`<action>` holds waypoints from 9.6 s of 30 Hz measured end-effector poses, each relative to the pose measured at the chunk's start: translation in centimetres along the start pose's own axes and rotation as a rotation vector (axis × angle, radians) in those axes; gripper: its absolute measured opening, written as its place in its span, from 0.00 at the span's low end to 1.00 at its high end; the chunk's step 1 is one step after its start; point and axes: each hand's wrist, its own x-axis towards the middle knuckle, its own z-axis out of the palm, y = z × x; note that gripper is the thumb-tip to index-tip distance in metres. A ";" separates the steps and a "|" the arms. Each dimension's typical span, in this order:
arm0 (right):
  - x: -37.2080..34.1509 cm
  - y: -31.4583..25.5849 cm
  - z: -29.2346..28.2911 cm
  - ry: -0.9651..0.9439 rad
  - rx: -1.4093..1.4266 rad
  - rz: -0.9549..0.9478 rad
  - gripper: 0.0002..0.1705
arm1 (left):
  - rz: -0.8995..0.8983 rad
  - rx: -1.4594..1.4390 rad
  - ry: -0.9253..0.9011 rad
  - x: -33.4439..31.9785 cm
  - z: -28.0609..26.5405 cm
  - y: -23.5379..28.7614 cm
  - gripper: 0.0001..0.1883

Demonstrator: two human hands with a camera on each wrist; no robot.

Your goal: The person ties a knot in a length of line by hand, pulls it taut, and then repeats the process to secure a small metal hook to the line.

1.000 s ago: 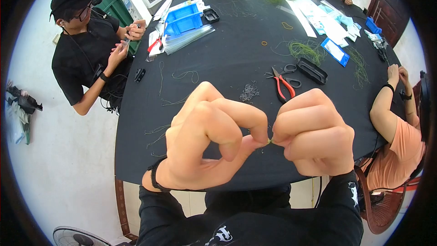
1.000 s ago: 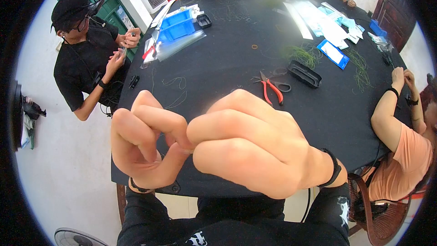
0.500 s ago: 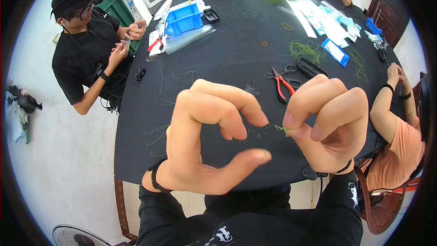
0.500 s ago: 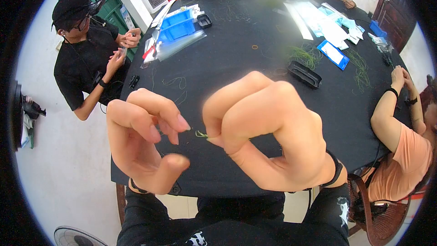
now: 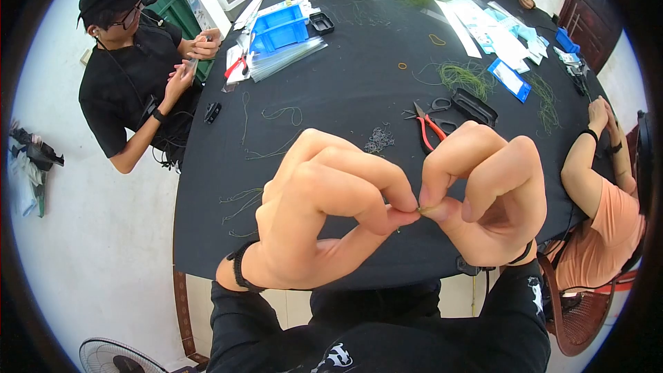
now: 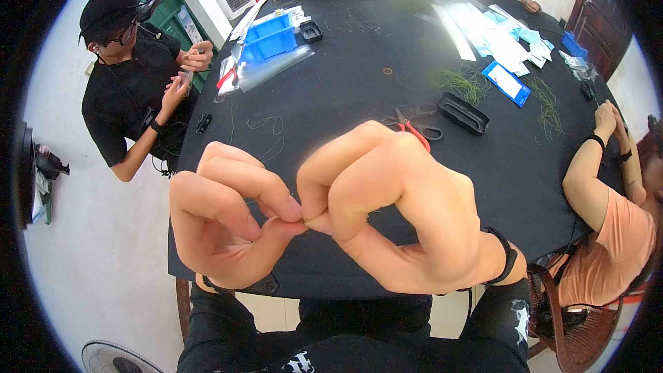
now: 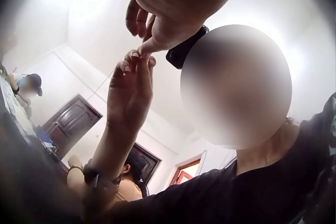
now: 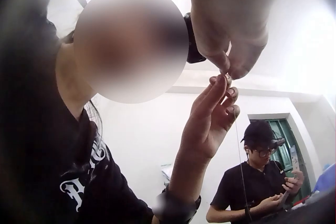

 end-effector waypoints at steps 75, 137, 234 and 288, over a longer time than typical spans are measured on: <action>-0.6 -0.2 0.4 0.051 0.257 0.318 0.16 | -0.331 -0.182 0.097 -0.2 0.6 0.7 0.20; -0.2 -0.3 -0.9 -0.145 0.035 0.364 0.06 | -0.303 -0.126 0.038 -0.5 0.0 0.5 0.19; 0.2 0.3 -1.0 -0.127 0.219 -0.057 0.18 | -0.068 -0.093 0.036 -0.1 -0.3 1.0 0.27; -0.2 0.0 0.0 0.034 -0.211 -0.409 0.22 | -0.323 -0.274 0.072 0.0 -0.8 1.2 0.27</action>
